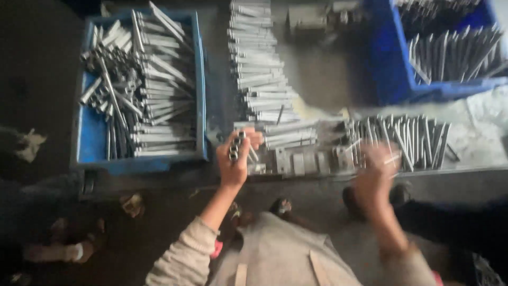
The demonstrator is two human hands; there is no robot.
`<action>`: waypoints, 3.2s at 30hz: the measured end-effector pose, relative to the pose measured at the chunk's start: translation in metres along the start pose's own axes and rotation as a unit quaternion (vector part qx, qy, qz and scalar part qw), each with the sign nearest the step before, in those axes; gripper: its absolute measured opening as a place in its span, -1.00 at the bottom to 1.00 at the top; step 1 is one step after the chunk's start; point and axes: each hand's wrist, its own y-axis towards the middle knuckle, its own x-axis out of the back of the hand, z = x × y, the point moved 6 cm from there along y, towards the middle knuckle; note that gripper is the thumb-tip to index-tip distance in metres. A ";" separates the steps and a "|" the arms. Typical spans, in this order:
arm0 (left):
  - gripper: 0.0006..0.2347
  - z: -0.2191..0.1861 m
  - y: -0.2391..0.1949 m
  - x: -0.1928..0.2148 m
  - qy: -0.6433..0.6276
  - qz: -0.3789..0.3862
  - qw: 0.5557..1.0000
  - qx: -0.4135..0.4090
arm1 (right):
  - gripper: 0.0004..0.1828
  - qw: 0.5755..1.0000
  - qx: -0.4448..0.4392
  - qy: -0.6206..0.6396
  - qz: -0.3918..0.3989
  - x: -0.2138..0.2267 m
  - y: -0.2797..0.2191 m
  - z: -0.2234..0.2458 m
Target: Assembling small metal tubes into a circular fixture on a workbench in a fabrication environment.
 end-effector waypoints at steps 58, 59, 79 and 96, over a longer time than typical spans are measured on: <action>-0.58 0.023 0.005 -0.001 -0.094 0.086 0.990 0.060 | -0.59 0.894 -0.243 0.155 0.342 -0.070 -0.035 0.190; -0.51 0.030 0.005 -0.001 -0.091 0.085 0.990 0.072 | -0.84 0.933 -0.224 0.172 0.224 -0.048 -0.015 0.178; -0.34 0.032 -0.006 0.003 -0.086 0.044 0.991 0.097 | -0.81 0.998 0.020 0.034 0.047 -0.003 0.008 0.015; -0.45 0.040 0.003 -0.004 -0.088 0.108 0.985 0.100 | -0.63 0.920 -0.197 0.331 0.065 -0.055 0.060 0.220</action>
